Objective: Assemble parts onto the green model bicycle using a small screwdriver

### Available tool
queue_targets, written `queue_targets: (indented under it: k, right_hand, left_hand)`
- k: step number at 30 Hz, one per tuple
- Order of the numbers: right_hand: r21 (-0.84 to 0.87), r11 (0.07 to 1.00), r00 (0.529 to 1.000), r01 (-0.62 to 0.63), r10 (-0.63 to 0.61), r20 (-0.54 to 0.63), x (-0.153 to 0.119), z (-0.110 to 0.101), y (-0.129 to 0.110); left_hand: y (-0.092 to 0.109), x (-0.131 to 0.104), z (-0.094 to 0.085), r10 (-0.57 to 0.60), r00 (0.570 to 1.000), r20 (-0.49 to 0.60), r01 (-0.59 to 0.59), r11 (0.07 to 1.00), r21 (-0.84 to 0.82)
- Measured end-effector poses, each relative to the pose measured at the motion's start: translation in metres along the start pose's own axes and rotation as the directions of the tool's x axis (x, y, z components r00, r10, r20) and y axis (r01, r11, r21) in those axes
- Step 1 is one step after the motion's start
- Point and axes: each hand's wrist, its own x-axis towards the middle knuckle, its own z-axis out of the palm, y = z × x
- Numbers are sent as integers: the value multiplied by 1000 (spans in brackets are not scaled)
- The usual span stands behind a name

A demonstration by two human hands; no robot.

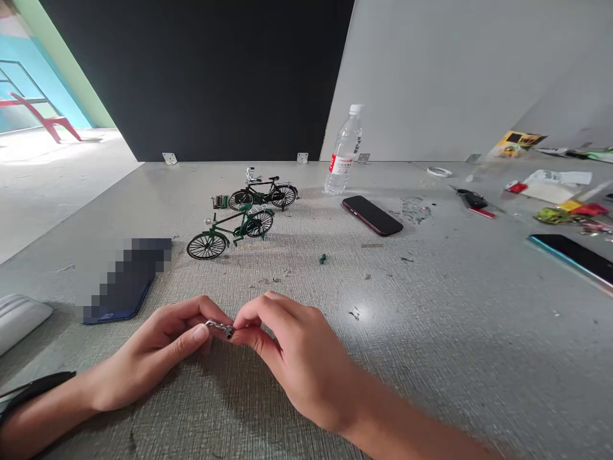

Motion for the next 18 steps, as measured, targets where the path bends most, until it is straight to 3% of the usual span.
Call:
queue_targets:
  k: [11, 18]
  right_hand:
    - [12, 1000, 1000, -29, 29, 1, -1, 0, 0]
    - [14, 999, 999, -32, 32, -2, 0, 1, 2]
  left_hand:
    - [-1, 0, 1, -29, 1000, -13, 28, 999, -18]
    - [0, -1, 1, 13, 1000, 0, -13, 1000, 19]
